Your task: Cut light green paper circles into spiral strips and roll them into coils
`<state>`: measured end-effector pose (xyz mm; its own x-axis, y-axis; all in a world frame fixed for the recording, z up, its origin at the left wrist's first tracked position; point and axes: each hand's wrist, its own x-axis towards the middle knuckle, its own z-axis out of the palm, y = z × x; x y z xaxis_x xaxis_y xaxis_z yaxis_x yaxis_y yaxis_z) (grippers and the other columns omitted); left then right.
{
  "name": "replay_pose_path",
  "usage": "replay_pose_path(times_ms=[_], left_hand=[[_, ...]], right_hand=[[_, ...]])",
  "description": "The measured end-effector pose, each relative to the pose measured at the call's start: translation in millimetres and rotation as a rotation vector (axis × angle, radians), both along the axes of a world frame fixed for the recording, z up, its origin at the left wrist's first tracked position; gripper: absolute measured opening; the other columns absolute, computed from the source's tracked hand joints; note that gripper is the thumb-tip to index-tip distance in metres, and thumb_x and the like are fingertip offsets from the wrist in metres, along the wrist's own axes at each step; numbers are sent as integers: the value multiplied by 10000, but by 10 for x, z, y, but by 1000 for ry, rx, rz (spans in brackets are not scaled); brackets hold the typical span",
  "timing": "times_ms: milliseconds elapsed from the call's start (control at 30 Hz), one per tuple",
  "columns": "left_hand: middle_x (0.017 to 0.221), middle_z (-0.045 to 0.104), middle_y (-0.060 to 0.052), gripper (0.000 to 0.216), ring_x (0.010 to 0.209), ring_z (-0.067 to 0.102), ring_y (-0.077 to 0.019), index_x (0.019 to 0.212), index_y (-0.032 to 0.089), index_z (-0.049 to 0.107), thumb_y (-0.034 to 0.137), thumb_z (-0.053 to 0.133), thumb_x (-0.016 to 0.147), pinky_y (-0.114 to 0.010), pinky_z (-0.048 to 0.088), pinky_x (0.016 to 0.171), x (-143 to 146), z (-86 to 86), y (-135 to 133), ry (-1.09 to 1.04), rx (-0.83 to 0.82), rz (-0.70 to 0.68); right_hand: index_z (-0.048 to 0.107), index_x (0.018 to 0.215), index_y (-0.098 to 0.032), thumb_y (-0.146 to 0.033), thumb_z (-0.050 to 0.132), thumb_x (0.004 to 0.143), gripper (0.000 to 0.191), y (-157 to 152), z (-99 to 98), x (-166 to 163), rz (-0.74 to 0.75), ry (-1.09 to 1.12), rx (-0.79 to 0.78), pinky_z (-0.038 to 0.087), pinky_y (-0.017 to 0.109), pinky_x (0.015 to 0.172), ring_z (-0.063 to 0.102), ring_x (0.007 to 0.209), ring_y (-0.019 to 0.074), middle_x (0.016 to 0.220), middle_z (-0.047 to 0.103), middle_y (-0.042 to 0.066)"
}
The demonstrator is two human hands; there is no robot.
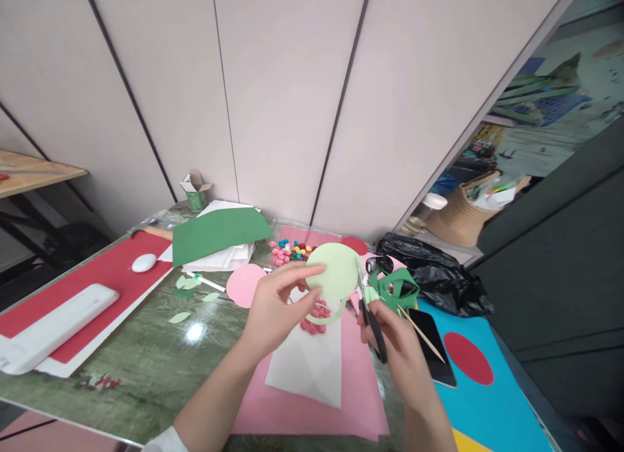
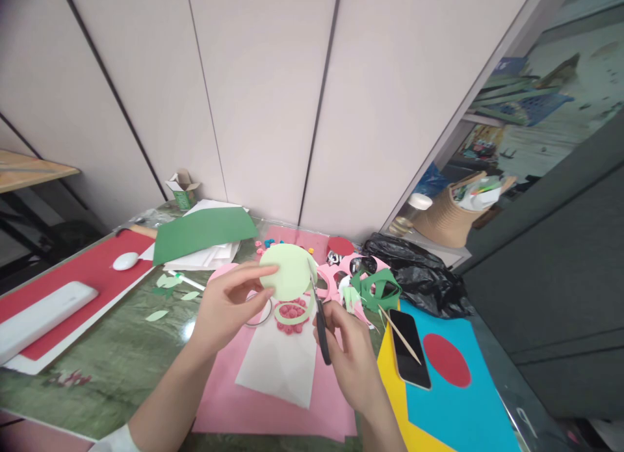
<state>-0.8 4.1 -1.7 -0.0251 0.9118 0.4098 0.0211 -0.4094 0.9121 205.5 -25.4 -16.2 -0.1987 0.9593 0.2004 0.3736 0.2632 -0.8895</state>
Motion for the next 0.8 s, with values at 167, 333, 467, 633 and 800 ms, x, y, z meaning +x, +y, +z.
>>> replay_pose_path(times_ms=[167,333,467,633,800], left_hand=[[990,698,-72,288,704,578,-111,1002,225,745,118,661,749,-234,541,665,-12,-11,4,-2,13,10],[1011,718,-77,250,829,635,-155,981,234,753,138,650,774,-256,551,712,-22,-11,8,8,22,17],[996,730,-58,235,858,650,-156,957,254,757,138,637,791,-246,550,712,-26,12,0,-4,14,11],[1014,720,-73,238,801,641,-151,993,247,752,170,654,789,-254,551,695,-22,17,-6,1,12,28],[1069,697,-82,274,752,627,-131,1025,248,741,186,686,764,-267,565,709,-5,-1,4,-51,16,36]], right_hand=[[422,681,-210,-356,407,928,287,0,28,5,15,-36,5,298,249,525,402,540,125,597,437,-36],[441,702,-205,-298,404,920,240,-17,40,11,8,-39,1,282,244,519,388,548,123,598,414,-41],[429,698,-205,-286,408,924,241,-25,42,13,16,-30,-17,275,246,530,378,560,121,614,408,-41],[419,701,-208,-289,406,927,240,-14,24,16,3,-42,-24,265,252,531,353,568,125,617,389,-40],[451,724,-207,-242,408,909,193,-2,-4,29,12,-54,-24,281,252,529,378,569,129,624,417,-33]])
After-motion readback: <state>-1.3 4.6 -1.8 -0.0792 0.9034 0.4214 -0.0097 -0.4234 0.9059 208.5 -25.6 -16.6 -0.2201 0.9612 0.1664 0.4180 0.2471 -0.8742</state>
